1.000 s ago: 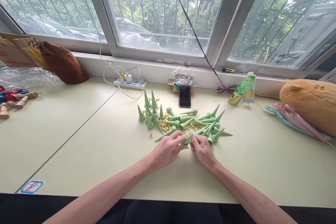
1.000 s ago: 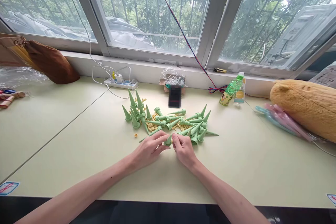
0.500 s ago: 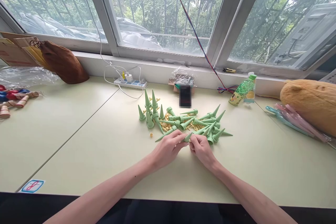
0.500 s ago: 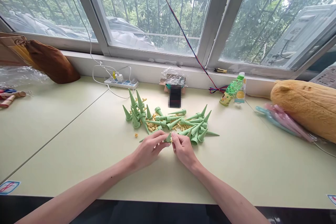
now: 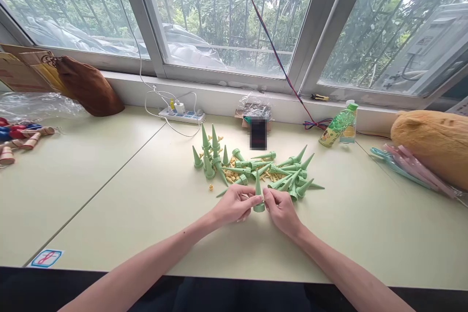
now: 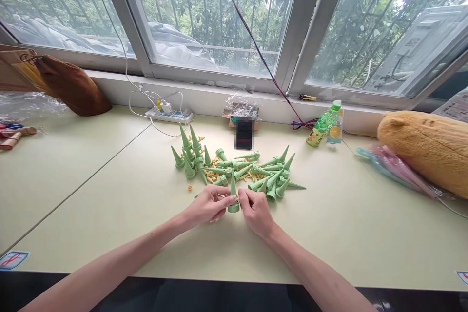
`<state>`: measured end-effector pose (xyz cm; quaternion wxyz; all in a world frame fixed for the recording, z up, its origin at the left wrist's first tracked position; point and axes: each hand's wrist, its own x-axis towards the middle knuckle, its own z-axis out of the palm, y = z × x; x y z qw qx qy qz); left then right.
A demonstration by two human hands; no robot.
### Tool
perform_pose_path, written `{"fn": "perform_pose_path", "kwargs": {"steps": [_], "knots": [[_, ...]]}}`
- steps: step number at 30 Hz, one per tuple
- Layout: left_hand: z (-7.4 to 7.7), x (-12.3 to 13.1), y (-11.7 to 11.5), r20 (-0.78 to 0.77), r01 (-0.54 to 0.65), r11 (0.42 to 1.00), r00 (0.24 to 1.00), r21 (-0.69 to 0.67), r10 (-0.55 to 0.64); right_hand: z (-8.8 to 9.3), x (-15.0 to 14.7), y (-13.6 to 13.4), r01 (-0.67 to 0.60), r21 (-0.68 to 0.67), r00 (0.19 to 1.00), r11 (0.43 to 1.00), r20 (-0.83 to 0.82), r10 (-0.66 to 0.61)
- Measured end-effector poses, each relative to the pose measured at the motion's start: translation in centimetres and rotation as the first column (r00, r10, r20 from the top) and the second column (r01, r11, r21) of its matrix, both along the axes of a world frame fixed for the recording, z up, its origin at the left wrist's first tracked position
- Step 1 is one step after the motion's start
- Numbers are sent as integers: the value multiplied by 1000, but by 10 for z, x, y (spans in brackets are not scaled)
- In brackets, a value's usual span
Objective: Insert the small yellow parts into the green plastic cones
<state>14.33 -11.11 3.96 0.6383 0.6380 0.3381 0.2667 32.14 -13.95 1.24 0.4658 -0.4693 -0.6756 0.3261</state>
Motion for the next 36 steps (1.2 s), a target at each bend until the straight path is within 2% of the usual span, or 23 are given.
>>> {"fn": "perform_pose_path", "kwargs": {"steps": [3,6,8,9,11,14,18,20,23,24,26,28,29,32,34,36], "knots": [[1,-4,3,101,92,972,992,-217,-71,-1,2,-2,-11,94,995,995,98,2],[2,-6,5,198,176,891,975,-419,-99,-2,4,-4,-35,177,988,984,155,7],[3,-6,5,217,197,861,971,-469,-104,-3,4,-4,-45,221,986,974,168,7],[3,-6,4,217,197,865,970,-462,-105,-3,4,-4,-45,235,985,971,173,4],[3,-5,4,196,180,902,974,-391,-110,-4,4,-4,-35,241,984,970,179,-9],[3,-3,3,124,133,967,986,-216,-108,-4,3,-3,-8,219,985,976,172,-31],[2,-2,2,-4,80,996,997,34,-80,-3,1,-1,13,159,992,987,126,-33],[2,-1,0,-62,22,968,998,250,-6,-2,0,-1,7,105,997,994,77,-15],[0,1,-3,-105,-34,841,989,540,107,0,0,0,-12,34,1000,999,12,11],[-1,2,-4,-112,-33,812,986,583,121,1,0,0,-14,22,1000,1000,1,14],[-2,3,-6,-110,-29,800,987,599,118,1,0,0,-13,12,1000,1000,-10,13],[-2,3,-6,-82,-48,830,990,556,113,1,0,0,-13,9,1000,1000,-14,13],[-2,3,-5,-63,-60,862,992,503,106,0,1,0,-16,9,1000,1000,-18,16],[1,3,-3,-27,-25,979,999,200,31,-2,2,0,-33,16,999,999,-30,33],[3,2,-2,2,30,999,1000,-13,-30,-3,3,0,-38,36,999,999,-18,39],[5,1,-2,38,55,991,998,-125,-51,-3,4,-1,-36,70,999,997,19,35]]}}
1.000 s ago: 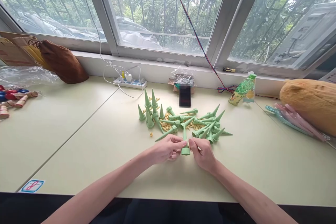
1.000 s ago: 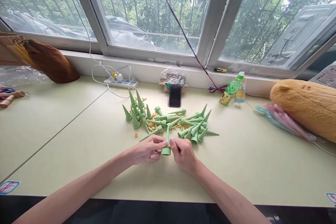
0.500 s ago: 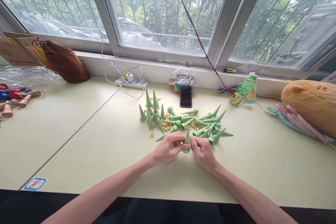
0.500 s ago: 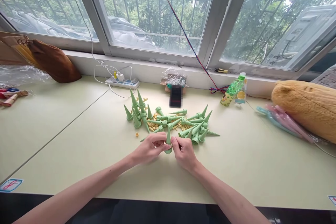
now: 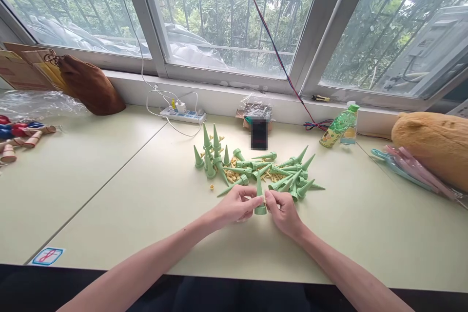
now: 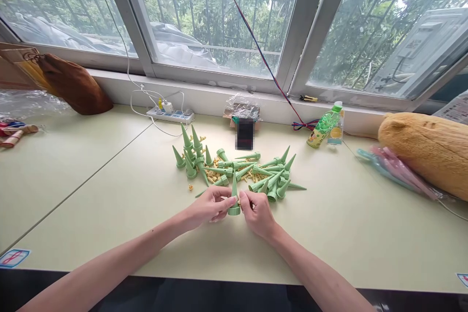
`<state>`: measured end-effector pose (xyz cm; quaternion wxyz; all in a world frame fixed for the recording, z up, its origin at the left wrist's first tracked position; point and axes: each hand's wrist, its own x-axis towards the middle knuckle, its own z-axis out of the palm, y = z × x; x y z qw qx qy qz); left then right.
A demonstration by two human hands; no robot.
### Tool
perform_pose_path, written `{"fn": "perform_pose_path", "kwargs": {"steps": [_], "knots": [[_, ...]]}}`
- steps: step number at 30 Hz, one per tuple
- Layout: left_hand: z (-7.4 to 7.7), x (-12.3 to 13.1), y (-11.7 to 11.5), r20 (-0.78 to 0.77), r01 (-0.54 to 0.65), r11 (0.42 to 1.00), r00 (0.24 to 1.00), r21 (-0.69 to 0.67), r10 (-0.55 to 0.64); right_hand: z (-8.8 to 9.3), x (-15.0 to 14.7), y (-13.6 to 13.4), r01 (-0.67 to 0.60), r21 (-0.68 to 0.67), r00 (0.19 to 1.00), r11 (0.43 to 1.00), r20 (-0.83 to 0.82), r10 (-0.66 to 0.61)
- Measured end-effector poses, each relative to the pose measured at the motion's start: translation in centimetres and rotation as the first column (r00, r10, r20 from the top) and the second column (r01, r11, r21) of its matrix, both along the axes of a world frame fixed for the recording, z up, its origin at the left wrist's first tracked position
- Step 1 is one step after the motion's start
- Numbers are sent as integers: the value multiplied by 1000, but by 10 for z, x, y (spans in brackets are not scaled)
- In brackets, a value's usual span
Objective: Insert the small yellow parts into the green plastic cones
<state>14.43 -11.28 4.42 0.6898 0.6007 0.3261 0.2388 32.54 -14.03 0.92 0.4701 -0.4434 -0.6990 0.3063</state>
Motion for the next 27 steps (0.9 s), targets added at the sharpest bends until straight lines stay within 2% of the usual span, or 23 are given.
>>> {"fn": "perform_pose_path", "kwargs": {"steps": [3,7,16,27], "knots": [[2,-1,1,40,9,999,999,-54,-7,1,0,-1,23,57,997,998,68,-27],[1,-2,2,41,34,999,999,-38,-33,3,-2,-2,62,108,992,992,104,-73],[-7,-6,9,7,84,995,996,56,-85,7,-3,-2,24,169,989,985,138,-47],[-10,-9,10,-15,166,984,986,67,-165,3,-6,-4,-33,205,983,978,186,-6]]}}
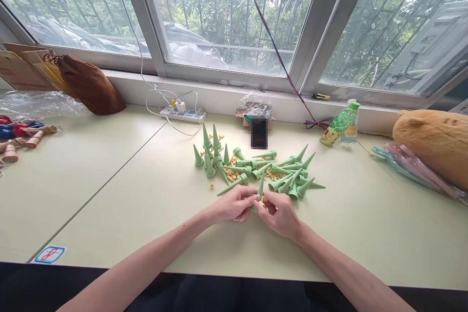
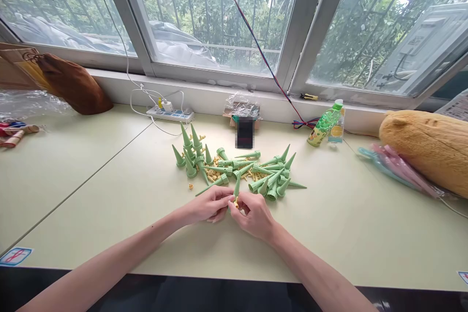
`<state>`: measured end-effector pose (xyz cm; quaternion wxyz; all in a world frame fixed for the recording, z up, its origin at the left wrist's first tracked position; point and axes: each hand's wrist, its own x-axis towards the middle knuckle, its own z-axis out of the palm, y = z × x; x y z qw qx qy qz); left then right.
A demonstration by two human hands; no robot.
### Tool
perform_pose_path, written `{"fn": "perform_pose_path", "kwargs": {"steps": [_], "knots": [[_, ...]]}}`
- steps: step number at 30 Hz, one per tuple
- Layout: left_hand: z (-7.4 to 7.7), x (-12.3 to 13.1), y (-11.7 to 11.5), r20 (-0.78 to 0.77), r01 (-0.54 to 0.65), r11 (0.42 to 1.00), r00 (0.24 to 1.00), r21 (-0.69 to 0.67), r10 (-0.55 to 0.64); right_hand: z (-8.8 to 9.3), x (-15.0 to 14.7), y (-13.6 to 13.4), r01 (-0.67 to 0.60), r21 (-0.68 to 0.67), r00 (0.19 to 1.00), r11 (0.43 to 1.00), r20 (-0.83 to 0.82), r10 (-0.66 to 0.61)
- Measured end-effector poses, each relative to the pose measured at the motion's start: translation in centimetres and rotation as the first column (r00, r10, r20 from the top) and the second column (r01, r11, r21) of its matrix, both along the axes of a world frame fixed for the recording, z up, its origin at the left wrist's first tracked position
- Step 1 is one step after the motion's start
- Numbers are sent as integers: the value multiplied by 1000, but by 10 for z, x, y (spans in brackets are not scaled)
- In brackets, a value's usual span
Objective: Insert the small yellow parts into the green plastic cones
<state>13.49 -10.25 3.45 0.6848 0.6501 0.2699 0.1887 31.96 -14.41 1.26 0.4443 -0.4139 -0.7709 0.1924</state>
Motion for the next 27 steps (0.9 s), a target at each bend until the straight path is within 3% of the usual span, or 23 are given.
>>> {"fn": "perform_pose_path", "kwargs": {"steps": [27], "knots": [[1,0,2,-26,31,999,999,-34,-32,2,-2,0,6,-9,999,1000,50,-6]]}}
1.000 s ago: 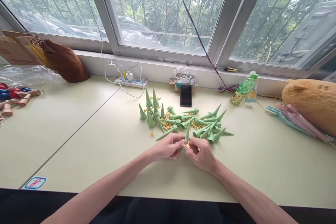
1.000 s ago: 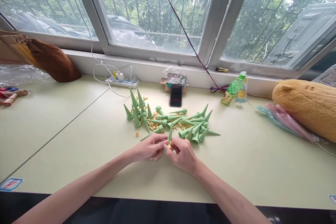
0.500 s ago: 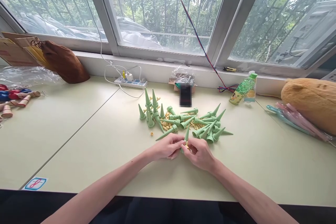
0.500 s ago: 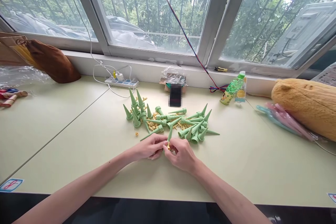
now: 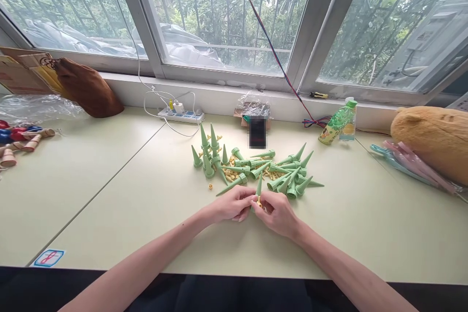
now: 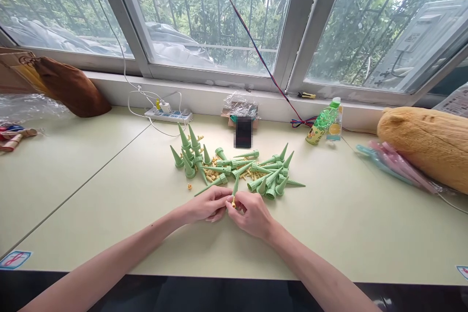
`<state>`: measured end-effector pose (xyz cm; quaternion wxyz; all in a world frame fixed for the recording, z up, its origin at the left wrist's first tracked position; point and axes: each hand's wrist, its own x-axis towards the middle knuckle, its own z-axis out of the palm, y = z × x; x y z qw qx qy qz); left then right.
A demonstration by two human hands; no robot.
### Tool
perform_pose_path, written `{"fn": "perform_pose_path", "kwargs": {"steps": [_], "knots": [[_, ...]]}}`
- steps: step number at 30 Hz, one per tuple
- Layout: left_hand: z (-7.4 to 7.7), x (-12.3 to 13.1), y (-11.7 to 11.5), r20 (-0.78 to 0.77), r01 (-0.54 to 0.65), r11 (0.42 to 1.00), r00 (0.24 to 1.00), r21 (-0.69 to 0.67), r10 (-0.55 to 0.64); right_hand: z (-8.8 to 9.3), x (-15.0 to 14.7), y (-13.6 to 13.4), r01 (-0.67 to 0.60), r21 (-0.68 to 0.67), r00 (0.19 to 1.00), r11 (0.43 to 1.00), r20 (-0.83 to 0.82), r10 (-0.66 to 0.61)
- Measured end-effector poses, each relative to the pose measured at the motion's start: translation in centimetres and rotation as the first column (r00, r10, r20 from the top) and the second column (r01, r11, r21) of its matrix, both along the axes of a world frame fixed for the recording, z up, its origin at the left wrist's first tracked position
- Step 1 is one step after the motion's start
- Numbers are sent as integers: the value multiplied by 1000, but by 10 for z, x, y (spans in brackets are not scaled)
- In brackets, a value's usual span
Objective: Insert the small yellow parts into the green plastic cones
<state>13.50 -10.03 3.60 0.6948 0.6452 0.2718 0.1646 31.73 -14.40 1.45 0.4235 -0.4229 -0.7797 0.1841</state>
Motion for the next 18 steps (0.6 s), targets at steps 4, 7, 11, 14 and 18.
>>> {"fn": "perform_pose_path", "kwargs": {"steps": [4,7,11,14,18], "knots": [[1,1,0,4,-1,1000,1000,-8,1,0,0,0,-1,-8,1000,1000,6,1],[1,1,0,6,-1,1000,1000,-3,1,0,-1,1,-2,-10,1000,1000,5,2],[-1,1,0,-2,-32,999,999,16,32,0,0,2,15,-22,1000,1000,5,-15],[-2,3,0,-2,-120,991,993,61,120,-1,1,3,53,-60,999,997,0,-53],[-1,5,-1,-16,-292,918,951,269,308,-4,3,5,122,-110,992,986,-14,-124]]}}
